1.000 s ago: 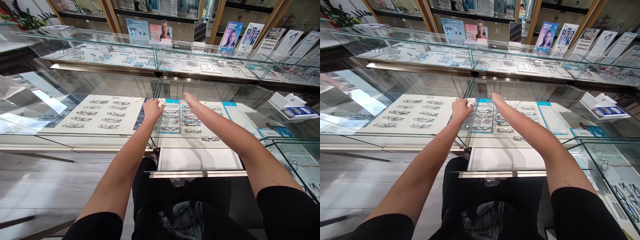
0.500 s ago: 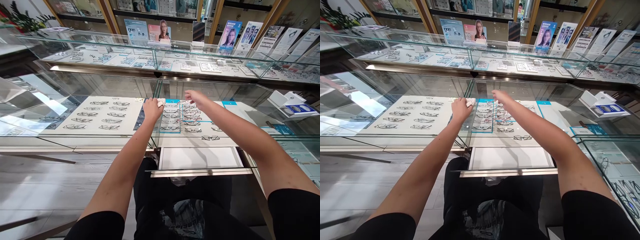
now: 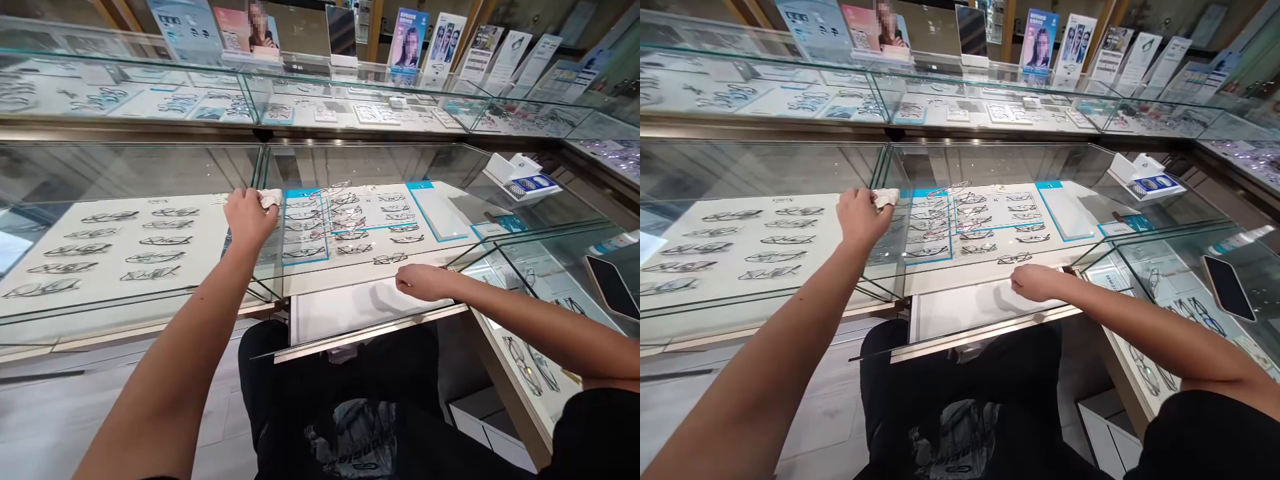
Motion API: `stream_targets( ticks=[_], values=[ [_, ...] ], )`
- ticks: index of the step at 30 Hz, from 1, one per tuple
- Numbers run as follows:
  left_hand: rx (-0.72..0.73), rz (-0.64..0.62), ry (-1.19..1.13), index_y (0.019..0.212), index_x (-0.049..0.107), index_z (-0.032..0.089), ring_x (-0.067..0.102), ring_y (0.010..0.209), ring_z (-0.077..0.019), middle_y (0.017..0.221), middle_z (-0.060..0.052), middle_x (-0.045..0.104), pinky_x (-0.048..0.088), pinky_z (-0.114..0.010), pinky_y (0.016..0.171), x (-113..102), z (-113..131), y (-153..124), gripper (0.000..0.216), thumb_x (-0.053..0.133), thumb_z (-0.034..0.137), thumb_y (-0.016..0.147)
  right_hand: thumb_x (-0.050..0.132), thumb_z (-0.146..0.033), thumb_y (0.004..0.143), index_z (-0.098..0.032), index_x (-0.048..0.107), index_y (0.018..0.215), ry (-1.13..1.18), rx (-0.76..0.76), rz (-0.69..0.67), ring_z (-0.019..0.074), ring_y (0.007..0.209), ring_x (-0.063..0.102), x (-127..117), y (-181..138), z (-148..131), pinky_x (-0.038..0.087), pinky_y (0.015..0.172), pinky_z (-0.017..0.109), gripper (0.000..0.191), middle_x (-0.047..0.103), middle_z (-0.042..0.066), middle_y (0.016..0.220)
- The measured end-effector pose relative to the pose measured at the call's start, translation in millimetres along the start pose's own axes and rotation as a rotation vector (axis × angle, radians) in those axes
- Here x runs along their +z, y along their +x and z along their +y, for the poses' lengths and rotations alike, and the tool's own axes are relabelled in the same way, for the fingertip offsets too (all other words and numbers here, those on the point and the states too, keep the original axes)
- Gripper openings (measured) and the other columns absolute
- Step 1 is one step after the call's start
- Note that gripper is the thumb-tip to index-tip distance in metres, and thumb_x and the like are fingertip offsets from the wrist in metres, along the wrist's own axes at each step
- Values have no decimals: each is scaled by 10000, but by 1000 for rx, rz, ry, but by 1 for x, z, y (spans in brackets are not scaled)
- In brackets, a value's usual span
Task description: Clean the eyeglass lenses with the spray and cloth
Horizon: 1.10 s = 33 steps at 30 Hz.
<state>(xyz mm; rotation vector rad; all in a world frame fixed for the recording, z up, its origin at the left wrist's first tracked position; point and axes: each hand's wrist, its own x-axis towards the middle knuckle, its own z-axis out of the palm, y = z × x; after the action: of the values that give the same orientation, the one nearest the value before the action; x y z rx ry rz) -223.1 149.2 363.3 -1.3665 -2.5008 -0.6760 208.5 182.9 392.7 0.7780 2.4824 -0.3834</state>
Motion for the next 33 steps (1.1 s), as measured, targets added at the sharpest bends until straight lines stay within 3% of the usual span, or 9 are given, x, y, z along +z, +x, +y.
stream_targets(
  ticks=[3, 6, 11, 15, 22, 27, 33],
  values=[
    [-5, -2, -5, 1187, 654, 185, 567, 1292, -455, 1308, -236, 626, 447, -557, 1073, 0, -2, 1, 356, 545, 401, 926, 521, -247, 1060, -158, 828, 1082, -59, 145, 21, 309, 1126, 734, 24, 35, 45, 534, 886, 353, 321, 786, 199, 1270],
    [-11, -12, 9, 1161, 637, 199, 558, 1301, -444, 1307, -226, 619, 447, -548, 1076, -3, -1, 1, 321, 543, 403, 931, 498, -168, 1041, -79, 837, 1080, -123, 249, 101, 400, 1237, 660, 31, 69, 94, 517, 925, 427, 352, 732, 292, 1347],
    [-39, -51, 54, 1113, 590, 185, 550, 1304, -411, 1303, -218, 611, 461, -521, 1086, -11, 3, -1, 257, 559, 361, 929, 506, -181, 1063, -120, 832, 1217, -178, 267, 264, 383, 1441, 506, 31, 111, 165, 440, 1116, 461, 366, 671, 225, 1519],
    [-48, -66, 56, 1074, 563, 198, 549, 1295, -419, 1299, -212, 610, 470, -529, 1072, -12, 3, -1, 225, 558, 370, 929, 616, -171, 1006, -142, 850, 1193, -201, 239, 323, 385, 1571, 384, 35, 134, 200, 377, 1203, 489, 301, 596, 180, 1654],
    [-68, -76, 18, 1065, 631, 216, 577, 1276, -454, 1246, -208, 633, 487, -566, 1057, -10, -1, -1, 234, 602, 362, 885, 684, -163, 939, -153, 869, 1076, -199, 151, 300, 396, 1589, 383, 50, 161, 217, 334, 1240, 507, 230, 622, 157, 1646],
    [-77, -69, 22, 1081, 637, 224, 584, 1255, -450, 1221, -200, 632, 487, -569, 1063, -10, -2, -2, 244, 606, 357, 879, 669, -136, 922, -146, 867, 986, -175, 132, 331, 371, 1498, 469, 55, 174, 221, 356, 1198, 469, 208, 736, 167, 1484],
    [-71, -71, 40, 1082, 634, 219, 580, 1247, -445, 1210, -198, 634, 488, -568, 1055, -9, -2, -1, 246, 598, 354, 880, 611, -127, 944, -122, 848, 1014, -144, 192, 368, 342, 1371, 553, 60, 175, 217, 372, 1143, 446, 247, 794, 184, 1328]
  ],
)
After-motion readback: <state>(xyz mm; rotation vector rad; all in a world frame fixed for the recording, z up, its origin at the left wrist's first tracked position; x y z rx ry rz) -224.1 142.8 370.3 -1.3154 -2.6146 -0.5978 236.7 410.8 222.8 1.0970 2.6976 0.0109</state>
